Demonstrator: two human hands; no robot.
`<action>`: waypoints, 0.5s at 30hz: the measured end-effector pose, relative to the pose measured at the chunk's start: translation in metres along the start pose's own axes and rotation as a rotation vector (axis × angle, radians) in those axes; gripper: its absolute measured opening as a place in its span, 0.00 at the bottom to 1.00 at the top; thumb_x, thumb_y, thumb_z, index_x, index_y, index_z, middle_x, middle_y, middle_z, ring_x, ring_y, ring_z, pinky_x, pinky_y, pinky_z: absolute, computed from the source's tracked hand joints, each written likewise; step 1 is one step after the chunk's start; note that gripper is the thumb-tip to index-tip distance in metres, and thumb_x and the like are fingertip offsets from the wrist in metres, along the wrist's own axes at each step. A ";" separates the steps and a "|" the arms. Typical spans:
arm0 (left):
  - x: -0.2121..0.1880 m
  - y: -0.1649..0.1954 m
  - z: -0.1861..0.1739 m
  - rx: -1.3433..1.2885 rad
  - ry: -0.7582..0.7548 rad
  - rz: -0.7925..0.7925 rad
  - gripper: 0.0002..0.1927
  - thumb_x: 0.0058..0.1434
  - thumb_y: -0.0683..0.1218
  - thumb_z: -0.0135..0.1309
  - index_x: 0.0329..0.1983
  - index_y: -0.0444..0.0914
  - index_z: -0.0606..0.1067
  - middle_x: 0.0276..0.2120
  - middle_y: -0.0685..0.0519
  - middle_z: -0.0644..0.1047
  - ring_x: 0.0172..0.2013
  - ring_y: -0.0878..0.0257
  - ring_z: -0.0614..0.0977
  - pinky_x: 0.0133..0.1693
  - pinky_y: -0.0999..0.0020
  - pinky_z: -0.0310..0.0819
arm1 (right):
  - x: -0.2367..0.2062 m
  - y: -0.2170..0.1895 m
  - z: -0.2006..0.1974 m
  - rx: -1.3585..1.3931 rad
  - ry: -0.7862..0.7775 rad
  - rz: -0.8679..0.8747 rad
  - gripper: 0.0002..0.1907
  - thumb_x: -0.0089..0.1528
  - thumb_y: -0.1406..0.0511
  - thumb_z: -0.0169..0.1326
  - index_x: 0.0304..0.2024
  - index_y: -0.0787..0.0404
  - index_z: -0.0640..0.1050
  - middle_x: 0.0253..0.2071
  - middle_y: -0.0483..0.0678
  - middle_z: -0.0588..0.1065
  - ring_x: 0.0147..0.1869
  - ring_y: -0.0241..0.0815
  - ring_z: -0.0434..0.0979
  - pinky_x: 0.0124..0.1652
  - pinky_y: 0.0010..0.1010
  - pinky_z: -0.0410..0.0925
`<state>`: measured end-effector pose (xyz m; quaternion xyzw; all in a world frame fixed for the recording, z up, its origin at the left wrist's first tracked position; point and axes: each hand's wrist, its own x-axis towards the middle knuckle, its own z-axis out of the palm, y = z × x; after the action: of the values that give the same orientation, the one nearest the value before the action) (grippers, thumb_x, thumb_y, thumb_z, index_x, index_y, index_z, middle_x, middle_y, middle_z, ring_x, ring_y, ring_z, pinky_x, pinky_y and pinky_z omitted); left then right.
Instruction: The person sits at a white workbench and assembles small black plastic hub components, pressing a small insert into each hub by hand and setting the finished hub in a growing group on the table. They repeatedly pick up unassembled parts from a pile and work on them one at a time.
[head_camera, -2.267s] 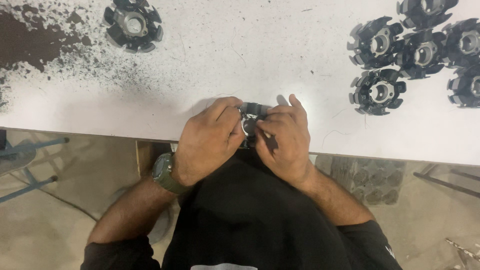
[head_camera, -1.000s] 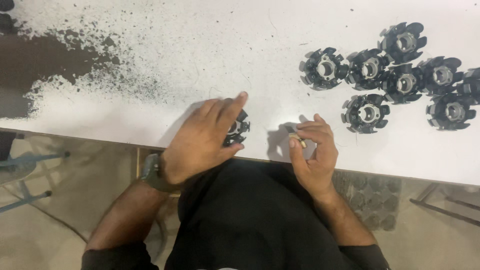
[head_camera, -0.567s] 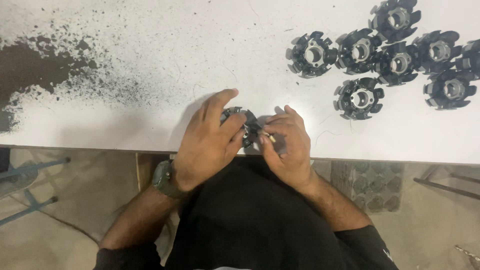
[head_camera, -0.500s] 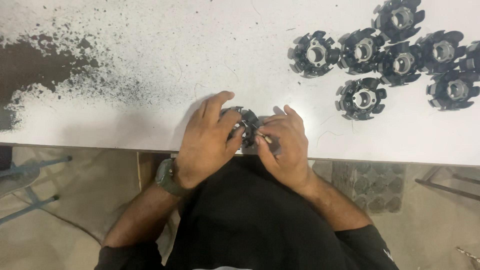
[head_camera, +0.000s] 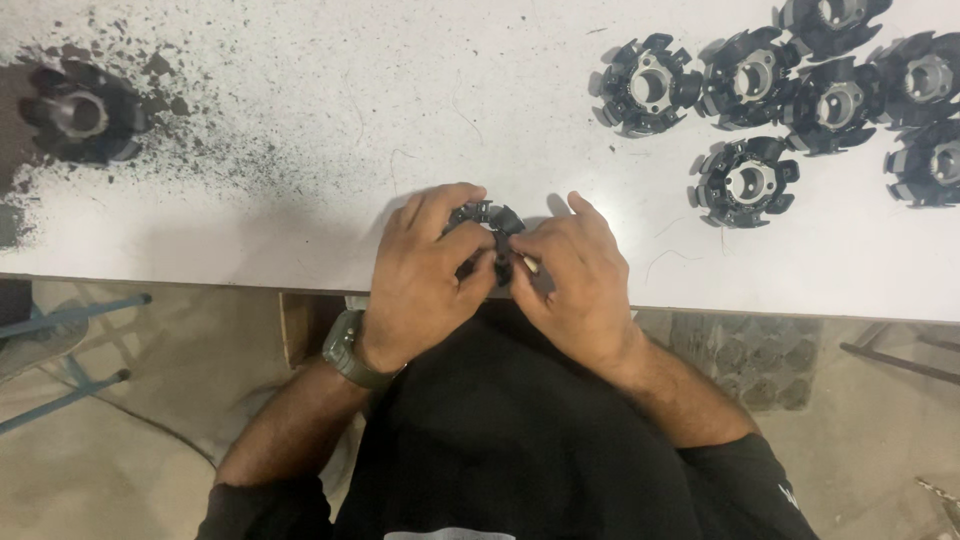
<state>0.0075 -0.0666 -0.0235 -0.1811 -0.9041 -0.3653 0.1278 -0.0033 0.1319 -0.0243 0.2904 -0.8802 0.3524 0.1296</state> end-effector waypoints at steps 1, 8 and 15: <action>0.000 0.001 0.002 -0.011 -0.006 -0.005 0.08 0.56 0.41 0.64 0.37 0.37 0.79 0.57 0.48 0.74 0.56 0.51 0.76 0.55 0.54 0.71 | 0.001 0.000 -0.001 0.011 -0.010 0.010 0.14 0.57 0.73 0.64 0.43 0.61 0.76 0.38 0.49 0.76 0.45 0.50 0.78 0.67 0.54 0.66; 0.000 -0.002 0.020 0.035 0.043 -0.073 0.06 0.58 0.40 0.61 0.35 0.37 0.75 0.56 0.49 0.74 0.55 0.52 0.75 0.54 0.53 0.70 | 0.001 0.001 -0.002 0.033 -0.014 0.023 0.13 0.58 0.73 0.64 0.43 0.61 0.77 0.38 0.48 0.77 0.44 0.47 0.80 0.68 0.53 0.66; -0.004 -0.006 0.030 0.031 0.120 -0.075 0.07 0.55 0.38 0.60 0.35 0.36 0.73 0.54 0.49 0.74 0.53 0.53 0.76 0.52 0.52 0.67 | -0.002 -0.001 0.000 0.007 0.021 -0.023 0.14 0.58 0.74 0.65 0.45 0.61 0.77 0.43 0.49 0.78 0.48 0.47 0.80 0.68 0.52 0.66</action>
<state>0.0059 -0.0498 -0.0497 -0.1231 -0.9065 -0.3661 0.1706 -0.0013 0.1322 -0.0245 0.2974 -0.8740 0.3570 0.1421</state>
